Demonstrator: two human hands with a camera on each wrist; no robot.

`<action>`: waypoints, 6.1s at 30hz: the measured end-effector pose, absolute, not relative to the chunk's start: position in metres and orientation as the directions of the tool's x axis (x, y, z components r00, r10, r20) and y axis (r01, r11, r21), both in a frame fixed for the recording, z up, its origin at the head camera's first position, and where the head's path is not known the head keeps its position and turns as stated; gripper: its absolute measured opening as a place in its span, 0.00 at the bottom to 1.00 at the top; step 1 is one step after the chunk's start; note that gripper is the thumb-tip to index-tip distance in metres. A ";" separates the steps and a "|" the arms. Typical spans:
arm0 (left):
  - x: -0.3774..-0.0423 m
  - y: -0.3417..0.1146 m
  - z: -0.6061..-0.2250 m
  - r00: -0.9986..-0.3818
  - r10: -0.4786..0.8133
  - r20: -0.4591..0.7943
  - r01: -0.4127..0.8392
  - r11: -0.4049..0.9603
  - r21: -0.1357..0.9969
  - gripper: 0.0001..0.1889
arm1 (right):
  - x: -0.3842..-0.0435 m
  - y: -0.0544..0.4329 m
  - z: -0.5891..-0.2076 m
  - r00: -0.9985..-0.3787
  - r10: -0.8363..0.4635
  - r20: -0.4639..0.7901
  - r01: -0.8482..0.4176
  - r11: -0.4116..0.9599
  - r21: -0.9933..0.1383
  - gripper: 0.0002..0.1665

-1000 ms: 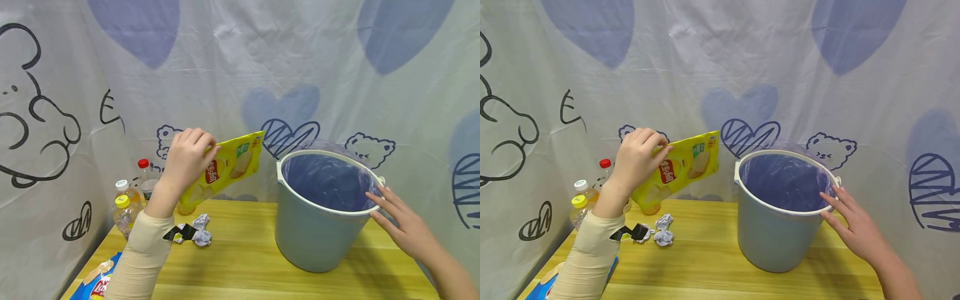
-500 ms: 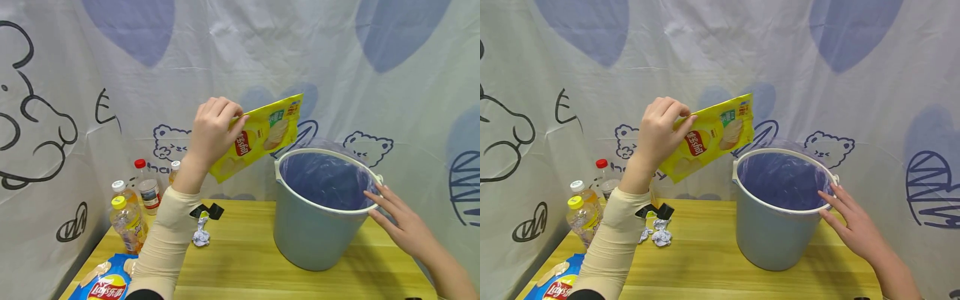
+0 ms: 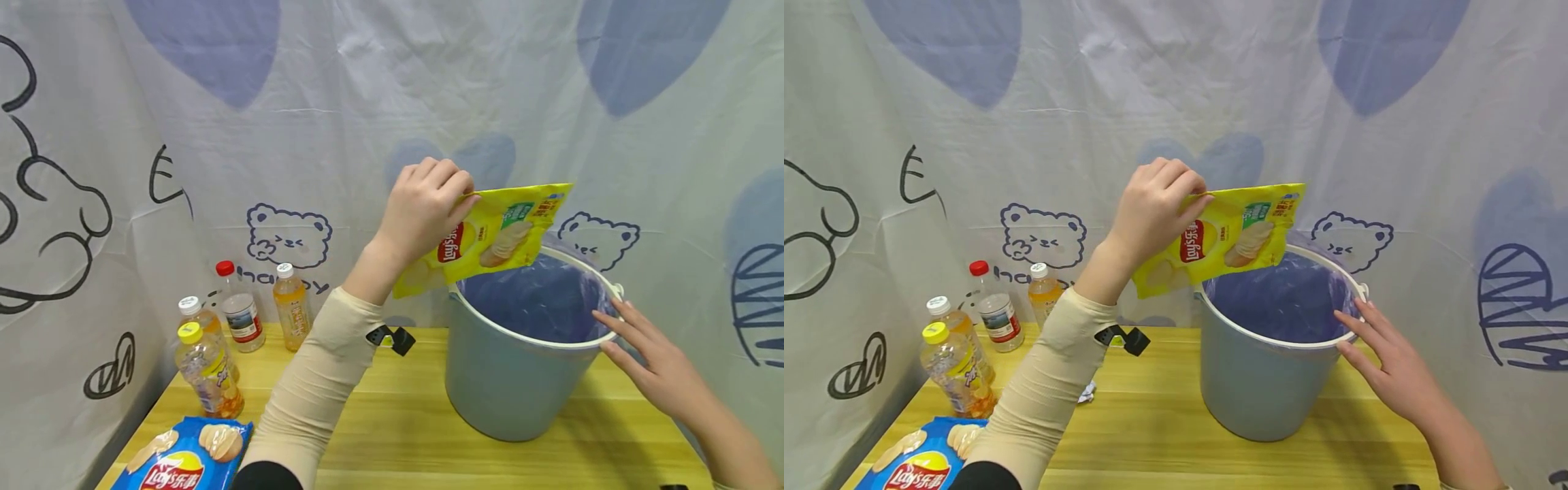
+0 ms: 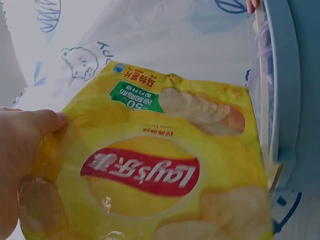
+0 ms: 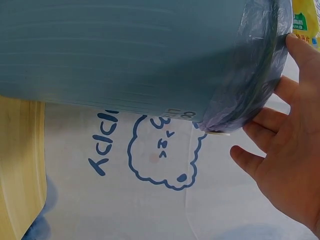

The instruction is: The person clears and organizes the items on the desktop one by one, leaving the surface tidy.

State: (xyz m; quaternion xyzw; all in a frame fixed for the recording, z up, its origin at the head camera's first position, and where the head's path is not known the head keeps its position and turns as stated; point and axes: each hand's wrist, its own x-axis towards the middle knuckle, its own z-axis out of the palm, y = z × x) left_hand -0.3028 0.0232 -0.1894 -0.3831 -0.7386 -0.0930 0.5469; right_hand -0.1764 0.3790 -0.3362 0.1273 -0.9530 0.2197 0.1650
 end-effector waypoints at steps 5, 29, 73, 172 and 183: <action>-0.301 0.036 -0.191 -0.075 0.485 0.871 0.662 0.678 -0.320 0.11 | -0.177 0.381 -0.336 -0.915 -0.171 0.367 -0.312 0.875 -0.371 0.30; -0.307 0.051 -0.230 -0.157 0.602 0.783 0.641 0.665 -0.383 0.09 | -0.177 0.382 -0.340 -0.891 -0.182 0.416 -0.348 0.862 -0.368 0.28; -0.277 0.000 -0.300 -0.153 0.563 0.812 0.737 0.613 -0.286 0.06 | -0.174 0.377 -0.338 -0.897 -0.167 0.410 -0.339 0.855 -0.392 0.28; -0.285 -0.139 -0.500 -0.931 0.154 0.331 0.278 0.887 0.368 0.19 | -0.176 0.386 -0.328 -0.915 -0.232 0.330 -0.333 0.896 -0.295 0.32; -0.280 -0.129 -0.483 -0.817 0.158 0.555 0.377 0.874 0.308 0.20 | -0.176 0.386 -0.328 -0.918 -0.220 0.330 -0.324 0.896 -0.304 0.32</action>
